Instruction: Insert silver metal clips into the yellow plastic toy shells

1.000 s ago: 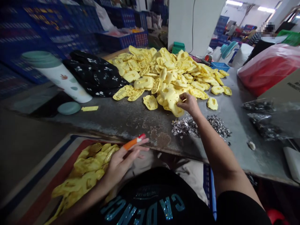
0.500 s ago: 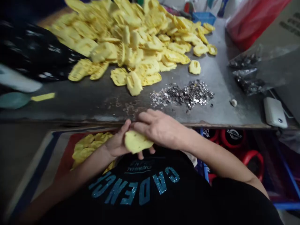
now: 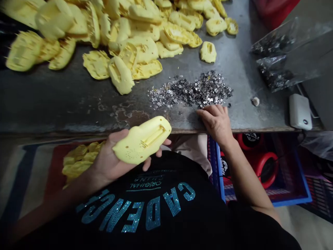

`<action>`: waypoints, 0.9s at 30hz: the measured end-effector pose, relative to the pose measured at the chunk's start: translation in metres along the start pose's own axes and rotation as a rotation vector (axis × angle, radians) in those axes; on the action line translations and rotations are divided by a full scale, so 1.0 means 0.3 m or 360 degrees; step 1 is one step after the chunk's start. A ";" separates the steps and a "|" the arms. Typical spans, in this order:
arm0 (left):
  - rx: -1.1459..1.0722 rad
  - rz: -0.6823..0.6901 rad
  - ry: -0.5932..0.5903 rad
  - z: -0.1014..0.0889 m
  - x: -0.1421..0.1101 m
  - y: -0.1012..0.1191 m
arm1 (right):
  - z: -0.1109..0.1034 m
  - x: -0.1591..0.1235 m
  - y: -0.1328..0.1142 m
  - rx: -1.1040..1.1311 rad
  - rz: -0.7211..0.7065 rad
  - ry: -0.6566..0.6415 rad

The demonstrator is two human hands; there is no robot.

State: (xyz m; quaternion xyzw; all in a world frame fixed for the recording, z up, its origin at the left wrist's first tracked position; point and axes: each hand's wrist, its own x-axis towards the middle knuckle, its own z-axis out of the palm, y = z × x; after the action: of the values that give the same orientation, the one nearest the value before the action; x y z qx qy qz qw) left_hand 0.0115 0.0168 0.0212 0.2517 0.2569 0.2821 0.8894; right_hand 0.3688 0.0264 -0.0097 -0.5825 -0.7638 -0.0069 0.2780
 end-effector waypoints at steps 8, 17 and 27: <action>-0.0010 0.0028 0.0161 0.031 0.007 0.015 | -0.034 -0.058 0.016 0.0135 0.0218 0.0054; -0.0079 -0.0120 0.0032 0.017 0.011 0.003 | -0.002 0.001 0.006 0.0181 0.0277 -0.0051; -0.0119 -0.0081 -0.0038 -0.002 0.001 -0.021 | -0.045 -0.020 0.011 0.0108 0.0258 -0.0161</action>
State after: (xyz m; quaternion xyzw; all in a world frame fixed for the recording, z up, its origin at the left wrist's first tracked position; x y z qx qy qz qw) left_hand 0.0137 0.0125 0.0169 0.2150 0.2420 0.2657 0.9081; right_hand 0.3783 0.0176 -0.0019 -0.6321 -0.7271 0.0708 0.2583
